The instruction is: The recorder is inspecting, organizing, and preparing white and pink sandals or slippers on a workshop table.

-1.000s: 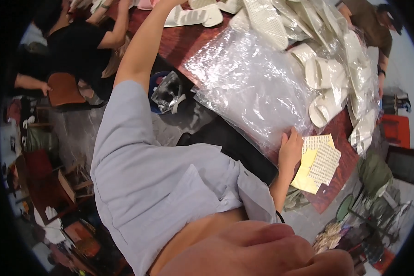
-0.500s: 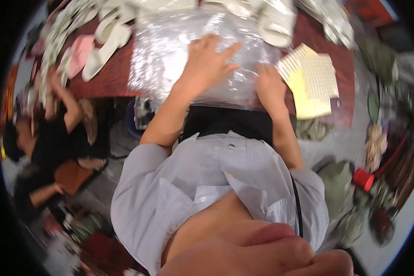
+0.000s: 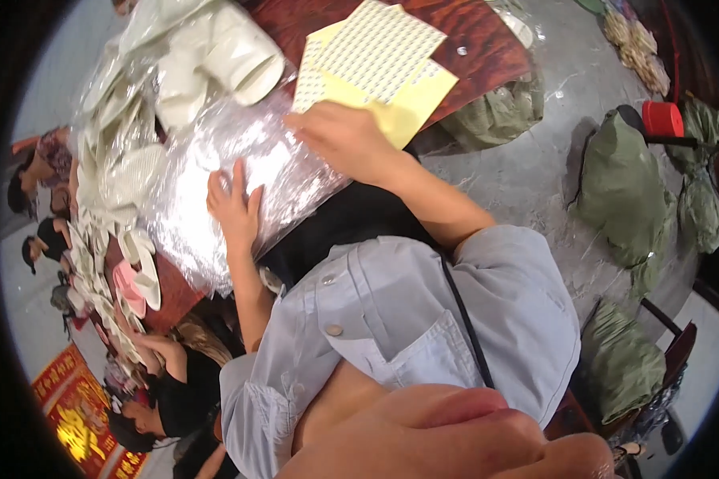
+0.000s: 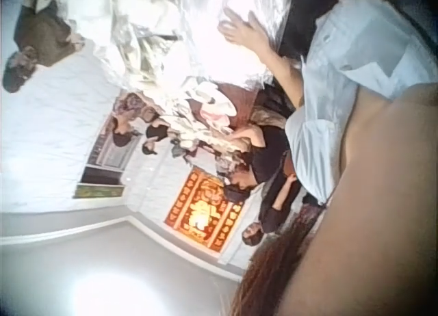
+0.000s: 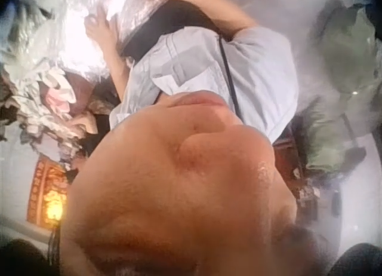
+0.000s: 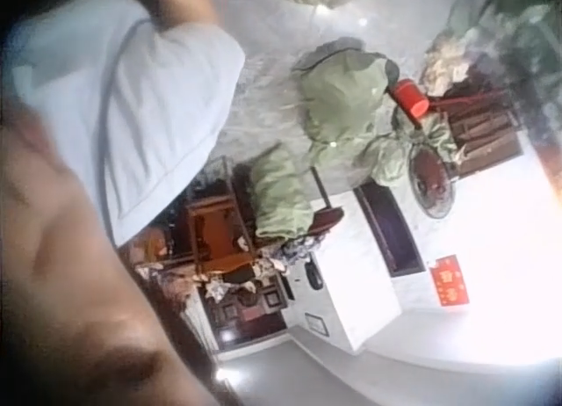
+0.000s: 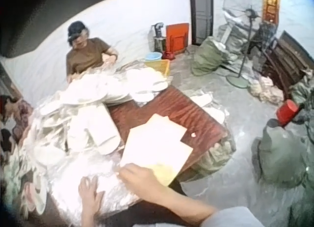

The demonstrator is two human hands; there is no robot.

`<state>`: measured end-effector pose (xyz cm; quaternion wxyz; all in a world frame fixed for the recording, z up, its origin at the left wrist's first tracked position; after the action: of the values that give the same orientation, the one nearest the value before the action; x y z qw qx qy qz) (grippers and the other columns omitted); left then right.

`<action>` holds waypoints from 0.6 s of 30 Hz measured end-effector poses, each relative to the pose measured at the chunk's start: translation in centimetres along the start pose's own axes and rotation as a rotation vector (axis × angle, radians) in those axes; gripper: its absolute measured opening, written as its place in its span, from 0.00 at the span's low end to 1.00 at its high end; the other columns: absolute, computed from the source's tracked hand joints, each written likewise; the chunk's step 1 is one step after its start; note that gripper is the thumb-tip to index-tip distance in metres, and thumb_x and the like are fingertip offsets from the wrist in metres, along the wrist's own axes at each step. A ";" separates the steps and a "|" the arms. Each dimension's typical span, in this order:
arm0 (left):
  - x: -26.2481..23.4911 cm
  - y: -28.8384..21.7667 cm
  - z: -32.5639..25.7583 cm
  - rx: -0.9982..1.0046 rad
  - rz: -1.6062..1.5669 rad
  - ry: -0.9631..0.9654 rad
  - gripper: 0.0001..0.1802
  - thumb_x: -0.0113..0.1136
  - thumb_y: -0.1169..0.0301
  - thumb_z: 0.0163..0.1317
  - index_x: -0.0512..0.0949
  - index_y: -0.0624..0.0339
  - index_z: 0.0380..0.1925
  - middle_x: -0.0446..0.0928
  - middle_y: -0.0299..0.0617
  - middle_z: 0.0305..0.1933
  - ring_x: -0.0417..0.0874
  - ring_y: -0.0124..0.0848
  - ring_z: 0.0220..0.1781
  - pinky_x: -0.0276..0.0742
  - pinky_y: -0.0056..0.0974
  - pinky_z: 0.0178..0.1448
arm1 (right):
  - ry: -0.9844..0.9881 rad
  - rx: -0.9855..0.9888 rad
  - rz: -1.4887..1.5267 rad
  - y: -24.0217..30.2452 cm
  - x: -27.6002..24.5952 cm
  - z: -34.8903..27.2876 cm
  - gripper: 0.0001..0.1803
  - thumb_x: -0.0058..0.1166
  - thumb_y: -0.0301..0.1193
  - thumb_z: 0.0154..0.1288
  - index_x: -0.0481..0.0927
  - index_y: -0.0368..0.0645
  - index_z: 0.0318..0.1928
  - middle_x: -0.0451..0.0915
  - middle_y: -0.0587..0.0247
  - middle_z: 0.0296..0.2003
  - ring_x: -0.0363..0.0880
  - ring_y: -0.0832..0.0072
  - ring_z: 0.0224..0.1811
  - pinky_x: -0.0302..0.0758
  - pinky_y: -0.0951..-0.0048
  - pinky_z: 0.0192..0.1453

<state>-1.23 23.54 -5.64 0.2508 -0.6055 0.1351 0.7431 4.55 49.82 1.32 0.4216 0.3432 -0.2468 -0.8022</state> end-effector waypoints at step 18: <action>-0.8 0.5 -0.3 -0.029 0.021 0.048 0.37 0.62 0.64 0.59 0.66 0.47 0.71 0.59 0.58 0.70 0.61 0.53 0.70 0.51 0.54 0.73 | -0.626 1.213 -0.318 -50.4 -27.2 -17.4 0.74 0.81 0.50 0.36 0.39 0.69 0.77 0.30 0.14 0.69 0.52 0.25 0.70 0.58 0.49 0.74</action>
<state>-1.13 22.80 -5.04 0.2310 -0.6252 0.1364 0.7329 3.34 97.31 -35.08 -0.0578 0.3026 -0.7076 -0.6360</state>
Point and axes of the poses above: each hand's wrist, its own z-axis towards the middle knuckle, its own x-axis out of the palm, y = z × x, the point moved 8 cm from there along z, towards the middle knuckle
